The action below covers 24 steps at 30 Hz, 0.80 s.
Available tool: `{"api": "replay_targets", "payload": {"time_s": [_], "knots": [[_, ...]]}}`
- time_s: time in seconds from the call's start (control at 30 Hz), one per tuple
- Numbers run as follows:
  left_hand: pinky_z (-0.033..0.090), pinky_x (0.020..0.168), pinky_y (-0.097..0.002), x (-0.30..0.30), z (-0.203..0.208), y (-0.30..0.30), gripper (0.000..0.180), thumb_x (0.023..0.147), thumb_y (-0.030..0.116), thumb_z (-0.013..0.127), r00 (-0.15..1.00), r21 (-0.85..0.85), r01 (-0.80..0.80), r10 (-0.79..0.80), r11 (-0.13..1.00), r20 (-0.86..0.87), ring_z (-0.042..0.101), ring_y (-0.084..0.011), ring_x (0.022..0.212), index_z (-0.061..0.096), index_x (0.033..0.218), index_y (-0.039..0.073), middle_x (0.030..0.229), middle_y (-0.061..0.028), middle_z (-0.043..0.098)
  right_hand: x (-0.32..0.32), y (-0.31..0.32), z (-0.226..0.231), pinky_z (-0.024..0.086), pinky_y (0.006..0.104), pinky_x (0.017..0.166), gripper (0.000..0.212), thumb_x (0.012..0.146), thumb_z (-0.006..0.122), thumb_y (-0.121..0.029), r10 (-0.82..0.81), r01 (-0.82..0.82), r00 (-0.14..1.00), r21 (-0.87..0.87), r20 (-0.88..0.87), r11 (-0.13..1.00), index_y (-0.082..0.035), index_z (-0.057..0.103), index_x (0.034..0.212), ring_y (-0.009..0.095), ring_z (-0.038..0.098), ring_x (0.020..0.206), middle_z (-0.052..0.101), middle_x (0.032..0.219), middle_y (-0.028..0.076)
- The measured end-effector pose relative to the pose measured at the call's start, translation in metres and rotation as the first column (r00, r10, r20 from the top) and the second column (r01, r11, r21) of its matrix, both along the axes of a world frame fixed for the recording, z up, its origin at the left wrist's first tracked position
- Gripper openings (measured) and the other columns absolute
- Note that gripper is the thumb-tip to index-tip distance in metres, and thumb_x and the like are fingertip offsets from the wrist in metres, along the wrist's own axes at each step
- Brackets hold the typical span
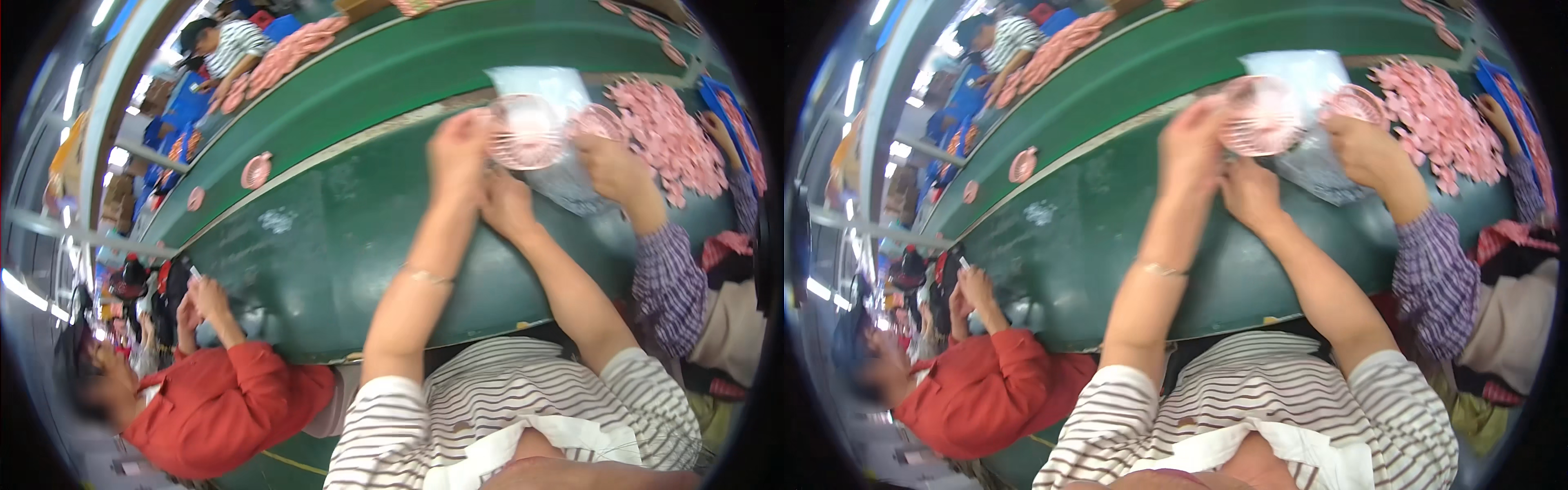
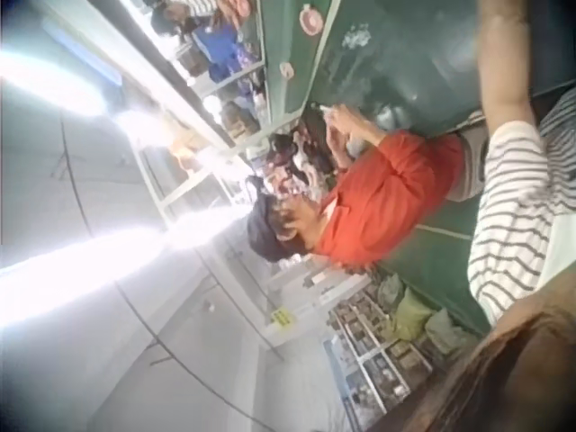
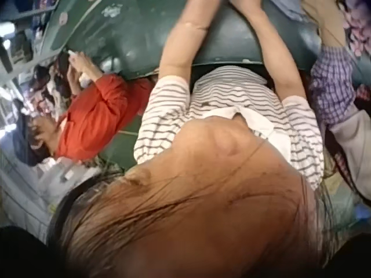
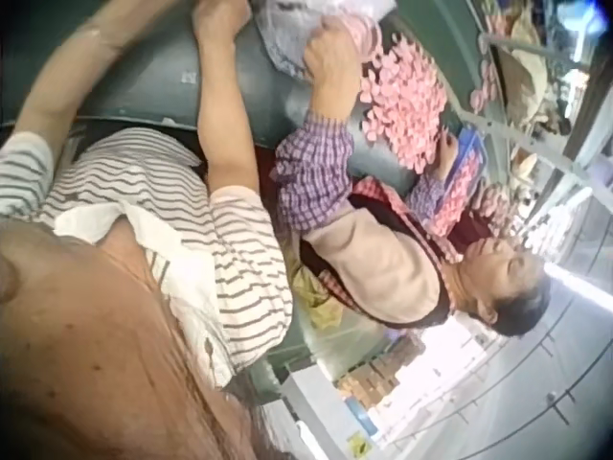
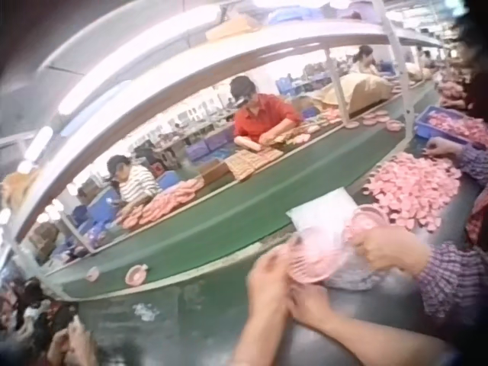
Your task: The person repeatedly picks up fan guards, attaches small components to them by hand, and places the assembled parts onto the conveyor belt.
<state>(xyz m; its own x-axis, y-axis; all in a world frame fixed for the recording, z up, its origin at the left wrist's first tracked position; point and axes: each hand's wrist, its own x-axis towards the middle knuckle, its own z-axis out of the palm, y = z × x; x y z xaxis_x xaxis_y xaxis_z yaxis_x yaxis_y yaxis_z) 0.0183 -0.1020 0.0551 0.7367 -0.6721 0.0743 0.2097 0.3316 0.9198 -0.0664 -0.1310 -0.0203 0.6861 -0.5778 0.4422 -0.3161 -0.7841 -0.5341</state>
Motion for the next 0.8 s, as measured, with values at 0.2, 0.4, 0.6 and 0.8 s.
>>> {"api": "replay_targets", "payload": {"time_s": [0.2, 0.4, 0.6, 0.8], "knots": [[0.047, 0.063, -0.027, -0.039, 0.006, -0.089, 0.042, 0.08, 0.015, 0.06, 0.969, 0.063, 0.22, -0.225, 0.974, 0.101, 0.057, -0.0138, 0.073, 0.051, 0.117, -0.002, 0.089, -0.0106, 0.063, 0.01, -0.034, -0.038, 0.045, 0.0432, 0.07, 0.022, 0.077, 0.06, -0.024, -0.049, 0.048, 0.999, -0.023, -0.023, 0.999, -0.006, 0.058, 0.089, 0.032, 0.059, 0.084, 0.062, 0.088, 0.014], [0.039, 0.093, -0.0394, 0.188, -0.029, 0.001, 0.041, 0.068, 0.009, 0.058, 0.298, 0.1, -0.81, 0.257, 0.578, 0.919, 0.052, -0.0364, 0.1, 0.057, 0.107, -0.003, 0.105, -0.0208, 0.058, 0.003, -0.008, 0.001, 0.046, 0.0392, 0.06, 0.004, 0.077, 0.059, -0.004, 0.007, -0.057, 0.968, 0.192, 0.252, 0.98, -0.003, 0.056, 0.08, 0.033, 0.058, 0.066, 0.057, 0.078, 0.015], [0.038, 0.089, -0.0478, 0.332, -0.058, 0.161, 0.041, 0.077, 0.012, 0.058, 0.223, 0.23, -0.959, 0.065, -0.163, 0.973, 0.046, -0.0339, 0.109, 0.05, 0.117, 0.011, 0.12, -0.0169, 0.044, 0.006, -0.007, 0.009, 0.044, 0.0273, 0.053, 0.005, 0.077, 0.059, 0.002, -0.023, -0.061, 0.967, 0.317, 0.255, 0.946, 0.0, 0.057, 0.081, 0.017, 0.056, 0.057, 0.056, 0.072, 0.01], [0.034, 0.084, -0.0457, 0.332, -0.045, 0.169, 0.018, 0.079, 0.025, 0.061, 0.095, 0.111, -0.993, -0.26, 0.048, 0.961, 0.057, -0.0267, 0.088, 0.064, 0.094, 0.018, 0.083, -0.0065, 0.063, 0.003, -0.013, 0.011, 0.045, 0.0231, 0.055, 0.01, 0.078, 0.06, 0.001, -0.082, -0.052, 0.985, 0.71, 0.153, 0.702, 0.001, 0.061, 0.088, 0.009, 0.056, 0.061, 0.061, 0.071, 0.004]]}}
